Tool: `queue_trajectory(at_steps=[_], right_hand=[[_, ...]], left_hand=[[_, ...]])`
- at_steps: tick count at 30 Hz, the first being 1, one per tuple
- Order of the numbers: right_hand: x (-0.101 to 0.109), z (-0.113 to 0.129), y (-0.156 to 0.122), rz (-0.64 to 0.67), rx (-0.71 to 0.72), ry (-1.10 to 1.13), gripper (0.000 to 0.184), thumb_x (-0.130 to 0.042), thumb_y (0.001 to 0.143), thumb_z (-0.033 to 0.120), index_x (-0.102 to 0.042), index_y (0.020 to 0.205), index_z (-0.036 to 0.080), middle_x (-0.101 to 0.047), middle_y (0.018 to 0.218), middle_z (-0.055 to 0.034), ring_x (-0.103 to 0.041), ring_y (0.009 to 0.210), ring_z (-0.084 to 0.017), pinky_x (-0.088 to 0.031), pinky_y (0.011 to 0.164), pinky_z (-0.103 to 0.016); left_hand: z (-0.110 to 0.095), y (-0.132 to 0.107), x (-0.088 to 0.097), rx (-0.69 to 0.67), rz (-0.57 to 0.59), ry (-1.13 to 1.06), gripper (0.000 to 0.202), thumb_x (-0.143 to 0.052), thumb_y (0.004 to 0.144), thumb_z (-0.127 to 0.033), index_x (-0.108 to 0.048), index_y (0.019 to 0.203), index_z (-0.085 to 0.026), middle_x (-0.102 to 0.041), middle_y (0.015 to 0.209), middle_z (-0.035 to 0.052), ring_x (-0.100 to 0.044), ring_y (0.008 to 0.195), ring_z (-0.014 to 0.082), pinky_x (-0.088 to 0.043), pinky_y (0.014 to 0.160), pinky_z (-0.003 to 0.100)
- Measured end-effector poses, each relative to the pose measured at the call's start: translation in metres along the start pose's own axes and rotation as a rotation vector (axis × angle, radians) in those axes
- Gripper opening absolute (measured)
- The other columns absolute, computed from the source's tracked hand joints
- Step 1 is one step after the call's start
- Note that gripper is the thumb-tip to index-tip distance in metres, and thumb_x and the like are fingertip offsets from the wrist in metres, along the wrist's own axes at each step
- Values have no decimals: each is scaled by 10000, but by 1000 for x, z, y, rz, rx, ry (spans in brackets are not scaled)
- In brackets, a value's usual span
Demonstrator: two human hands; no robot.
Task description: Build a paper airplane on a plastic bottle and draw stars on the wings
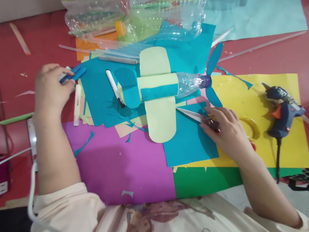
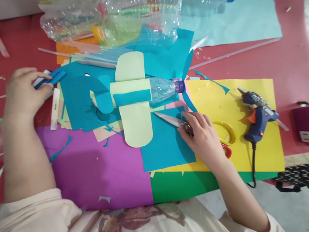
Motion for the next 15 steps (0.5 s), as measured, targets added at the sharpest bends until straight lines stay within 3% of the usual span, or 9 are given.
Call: queue_trajectory(at_steps=[3,8,12,15], right_hand=[[1,2,1,-11,47,7,219,-525,914,286,-625,1087,197,-661,942,-100,-616,840,-230,-536,772,-383],[7,-8,-2,-2,9,25,225,-531,910,300,-650,1084,220,-652,933,-90,-613,839,-226,-529,756,-372],[20,-25,-3,-75,-118,4,231,-535,898,332,-668,1064,240,-648,891,-75,-611,817,-226,-520,766,-385],[23,-39,0,-94,-232,-3,269,-530,879,384,-684,1034,227,-644,873,-78,-607,802,-231,-521,761,-400]], left_hand=[[-2,2,-7,26,-20,26,290,-747,707,-52,-661,972,-134,-620,1144,11,-520,1077,178,-386,1092,449],[-14,-2,-10,91,1,120,238,-740,731,-31,-624,927,-100,-567,1301,69,-462,1248,254,-318,1122,524],[-29,-8,6,97,-73,87,260,-614,830,6,-541,1062,-84,-480,1378,121,-409,1317,247,-295,1139,492],[-30,-20,28,102,-174,13,331,-580,829,38,-495,1125,-83,-536,1295,117,-493,1233,229,-371,1094,457]])
Point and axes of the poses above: each hand's wrist, its own y-axis towards the middle knuckle, its own x-axis out of the back of the hand, z = x × y, the point moved 8 cm from there along y, towards the middle knuckle
